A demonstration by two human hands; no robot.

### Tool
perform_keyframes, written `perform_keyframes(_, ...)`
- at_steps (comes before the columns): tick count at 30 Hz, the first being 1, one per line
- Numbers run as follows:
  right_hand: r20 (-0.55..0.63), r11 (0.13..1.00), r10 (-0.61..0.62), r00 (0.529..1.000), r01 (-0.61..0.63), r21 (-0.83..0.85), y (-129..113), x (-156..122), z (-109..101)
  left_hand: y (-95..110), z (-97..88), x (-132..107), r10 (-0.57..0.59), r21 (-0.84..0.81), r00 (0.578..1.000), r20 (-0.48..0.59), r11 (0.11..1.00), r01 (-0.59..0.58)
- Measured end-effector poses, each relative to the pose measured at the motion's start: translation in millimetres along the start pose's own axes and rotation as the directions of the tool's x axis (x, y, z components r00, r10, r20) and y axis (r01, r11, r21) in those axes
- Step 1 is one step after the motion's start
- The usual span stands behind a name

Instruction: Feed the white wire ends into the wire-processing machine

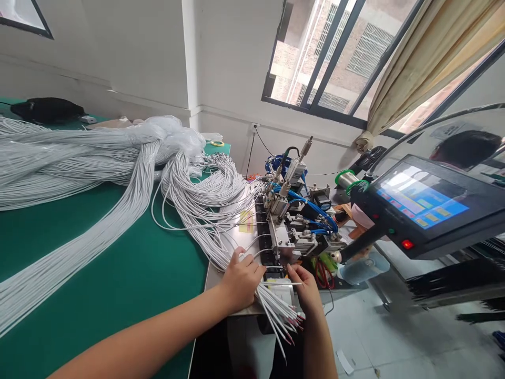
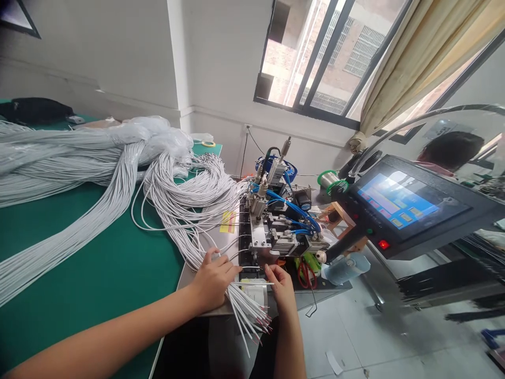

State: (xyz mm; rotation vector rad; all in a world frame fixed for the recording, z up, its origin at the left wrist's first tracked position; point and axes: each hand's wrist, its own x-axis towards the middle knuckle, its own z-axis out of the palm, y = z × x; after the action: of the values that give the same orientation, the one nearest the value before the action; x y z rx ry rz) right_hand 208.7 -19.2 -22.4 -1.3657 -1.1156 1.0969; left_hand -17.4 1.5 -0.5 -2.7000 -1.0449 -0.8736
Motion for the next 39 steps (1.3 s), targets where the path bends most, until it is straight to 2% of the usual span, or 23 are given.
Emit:
perform_keyframes(2, -0.015, 0.999, -0.022, 1.0, 0.022, 0.031, 0.2, -7.8, -11.9, 0.0, -1.6, 0.4, 0.002, 0.011, 1.0, -0.001, 1.0, -0.002)
perform_keyframes(5, 0.054, 0.994, -0.051, 0.997, 0.046, 0.099, -3.3, -20.8, -28.2, 0.1, -3.7, 1.4, 0.007, 0.018, 1.0, -0.001, 1.0, -0.007)
perform_keyframes(9, 0.105, 0.998, -0.054, 0.993, 0.056, -0.01, -14.1, -34.3, -33.8, 0.4, -5.7, 2.2, -0.005, 0.01, 1.0, -0.001, 1.0, 0.005)
perform_keyframes(15, -0.112, 0.991, -0.11, 0.988, 0.1, -0.092, -22.1, -34.5, -15.9, 0.7, -4.8, 1.1, -0.013, 0.026, 1.0, 0.01, 1.0, 0.013)
perform_keyframes(21, -0.227, 0.985, -0.143, 0.963, 0.161, 0.062, -18.2, -19.6, 0.8, 0.0, -1.3, 0.3, -0.045, 0.019, 0.999, -0.026, 0.999, 0.046)
perform_keyframes(23, -0.246, 0.984, -0.139, 0.959, 0.162, 0.075, -14.8, -14.5, 3.9, -1.3, -1.3, 0.3, 0.011, 0.013, 0.998, -0.061, 1.0, -0.01)
perform_keyframes(26, -0.228, 0.986, -0.16, 0.96, 0.166, 0.008, -11.2, -9.1, 5.2, -3.2, -2.7, 0.2, 0.203, 0.013, 0.974, -0.105, 0.979, -0.203)
perform_keyframes(29, -0.165, 0.96, -0.236, 0.958, 0.203, -0.193, -15.4, -9.1, 1.4, -4.1, -4.4, 0.2, 0.29, 0.028, 0.946, -0.142, 0.957, -0.289)
perform_keyframes(31, -0.047, 0.893, -0.303, 0.952, 0.267, -0.361, -24.4, -13.0, -4.7, -3.9, -4.8, 0.4, 0.3, 0.034, 0.94, -0.161, 0.954, -0.299)
perform_keyframes(33, 0.114, 0.821, -0.326, 0.938, 0.341, -0.457, -37.1, -19.4, -13.7, -3.4, -4.8, 0.9, 0.296, 0.03, 0.94, -0.17, 0.955, -0.295)
perform_keyframes(37, 0.366, 0.82, -0.248, 0.897, 0.396, -0.414, -60.1, -32.9, -31.9, -2.3, -5.9, 3.3, 0.274, 0.003, 0.949, -0.158, 0.961, -0.277)
perform_keyframes(39, 0.43, 0.852, -0.254, 0.866, 0.411, -0.325, -62.5, -35.5, -34.4, -2.2, -7.6, 4.6, 0.29, -0.007, 0.946, -0.142, 0.956, -0.294)
